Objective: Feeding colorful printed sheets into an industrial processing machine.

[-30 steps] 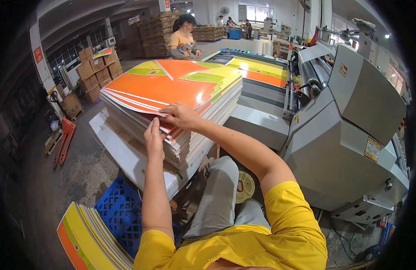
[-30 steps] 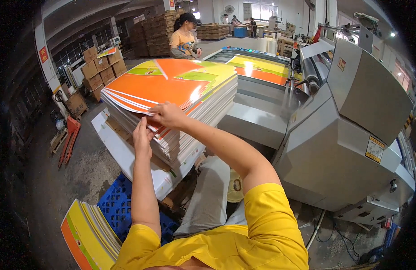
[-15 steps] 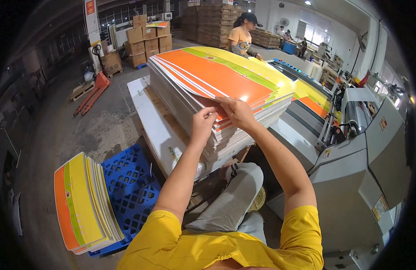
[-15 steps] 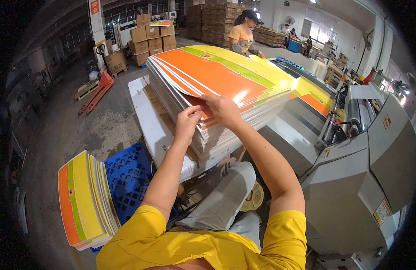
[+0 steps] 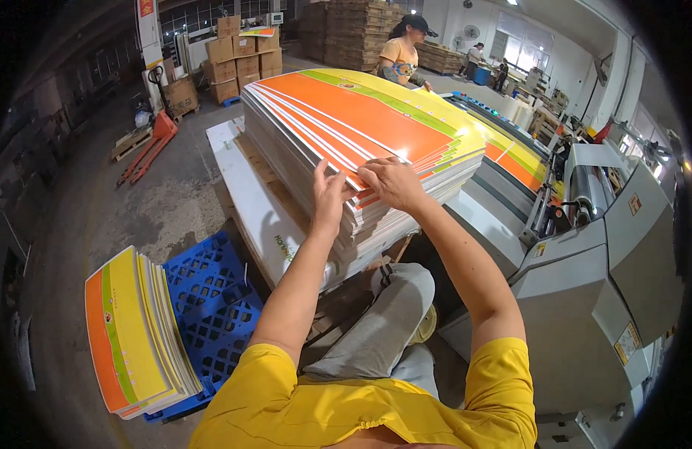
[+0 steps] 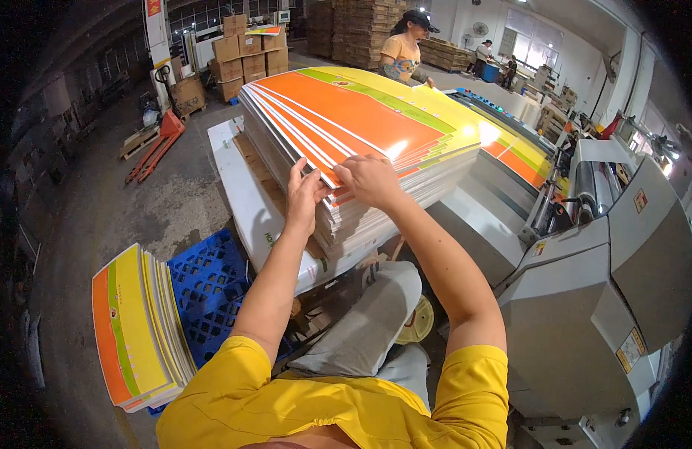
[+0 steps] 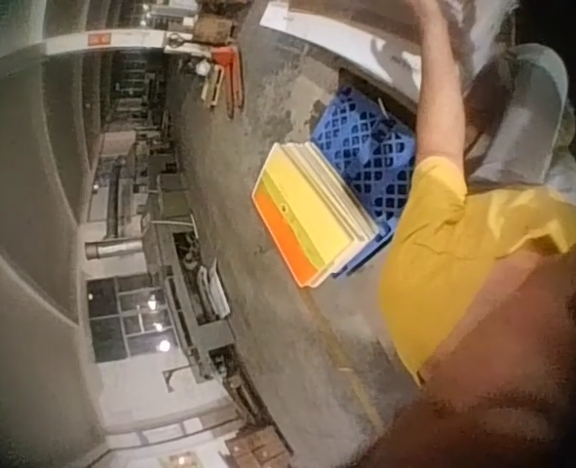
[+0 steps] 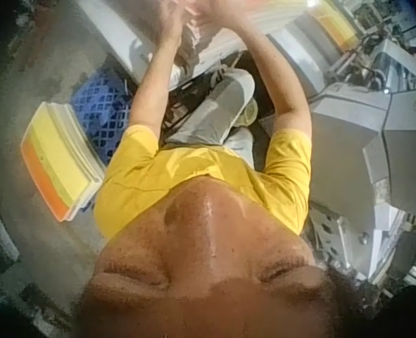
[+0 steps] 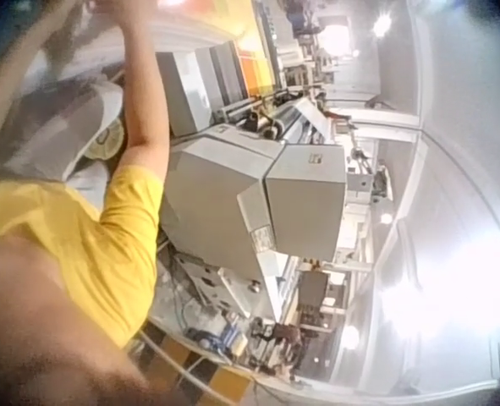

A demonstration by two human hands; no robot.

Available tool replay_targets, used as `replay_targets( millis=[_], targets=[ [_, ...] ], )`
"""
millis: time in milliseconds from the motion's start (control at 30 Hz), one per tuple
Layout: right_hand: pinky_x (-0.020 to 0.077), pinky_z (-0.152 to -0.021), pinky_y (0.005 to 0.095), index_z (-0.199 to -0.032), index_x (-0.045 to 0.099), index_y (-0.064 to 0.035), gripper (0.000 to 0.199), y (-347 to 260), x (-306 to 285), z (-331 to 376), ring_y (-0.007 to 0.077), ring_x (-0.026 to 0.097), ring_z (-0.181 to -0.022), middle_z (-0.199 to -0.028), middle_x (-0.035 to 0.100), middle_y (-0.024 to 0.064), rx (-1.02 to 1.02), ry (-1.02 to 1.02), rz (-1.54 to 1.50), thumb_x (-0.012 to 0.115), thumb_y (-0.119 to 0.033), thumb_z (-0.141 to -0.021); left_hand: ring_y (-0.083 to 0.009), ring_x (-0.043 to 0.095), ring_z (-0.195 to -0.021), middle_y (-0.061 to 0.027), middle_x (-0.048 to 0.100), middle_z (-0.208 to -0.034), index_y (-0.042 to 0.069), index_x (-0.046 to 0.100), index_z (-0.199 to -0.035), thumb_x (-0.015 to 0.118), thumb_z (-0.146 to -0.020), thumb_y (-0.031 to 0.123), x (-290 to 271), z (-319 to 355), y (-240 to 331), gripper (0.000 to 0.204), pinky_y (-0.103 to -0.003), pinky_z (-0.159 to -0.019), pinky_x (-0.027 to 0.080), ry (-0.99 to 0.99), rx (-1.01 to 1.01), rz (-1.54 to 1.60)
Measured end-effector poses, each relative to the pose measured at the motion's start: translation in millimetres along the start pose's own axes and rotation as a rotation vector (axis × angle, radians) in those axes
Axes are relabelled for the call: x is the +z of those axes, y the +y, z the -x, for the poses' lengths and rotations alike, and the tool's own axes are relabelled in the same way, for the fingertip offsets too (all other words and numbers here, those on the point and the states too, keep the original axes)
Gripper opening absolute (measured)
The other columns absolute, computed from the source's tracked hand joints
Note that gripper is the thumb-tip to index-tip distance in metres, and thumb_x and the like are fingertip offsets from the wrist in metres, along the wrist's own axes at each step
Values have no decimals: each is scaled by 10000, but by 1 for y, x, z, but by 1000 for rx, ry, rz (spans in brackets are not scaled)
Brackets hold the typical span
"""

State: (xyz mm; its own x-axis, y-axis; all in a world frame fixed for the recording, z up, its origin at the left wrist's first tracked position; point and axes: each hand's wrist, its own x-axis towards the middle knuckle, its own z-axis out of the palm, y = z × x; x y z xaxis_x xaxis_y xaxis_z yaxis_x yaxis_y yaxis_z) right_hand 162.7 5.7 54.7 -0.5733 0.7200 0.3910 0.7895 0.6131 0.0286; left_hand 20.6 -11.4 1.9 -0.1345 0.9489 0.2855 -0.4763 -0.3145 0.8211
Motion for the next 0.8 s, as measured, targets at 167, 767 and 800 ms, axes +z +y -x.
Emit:
replay_targets(
  millis=[167,767,800],
  targets=[
    [318,-896,413,-1103,540,-158,394,2,5,2,233,444,-1086,-1153,531,16,99,-98,25,300,-393,-897,-153,532,-805,-111,491,-925,5,150,-1297,422,-877,196,-1,-2,0,536,-290,-695,491,-34,-7,-4],
    [474,-595,334,-762,661,-67,343,-2,-7,-25,266,606,-641,-681,625,115,282,-37,-539,618,-401,-695,-164,570,-834,-123,545,-945,-102,201,-1263,472,-847,86,-7,-4,3,530,-271,-695,511,-84,-52,128],
    [474,-596,329,-761,662,-68,334,0,-6,-28,263,605,-637,-675,621,122,337,-50,-589,611,-393,-700,-164,570,-834,-123,545,-945,-102,201,-1263,472,-847,86,-8,-5,2,530,-271,-695,511,-90,-57,127]
  ],
)
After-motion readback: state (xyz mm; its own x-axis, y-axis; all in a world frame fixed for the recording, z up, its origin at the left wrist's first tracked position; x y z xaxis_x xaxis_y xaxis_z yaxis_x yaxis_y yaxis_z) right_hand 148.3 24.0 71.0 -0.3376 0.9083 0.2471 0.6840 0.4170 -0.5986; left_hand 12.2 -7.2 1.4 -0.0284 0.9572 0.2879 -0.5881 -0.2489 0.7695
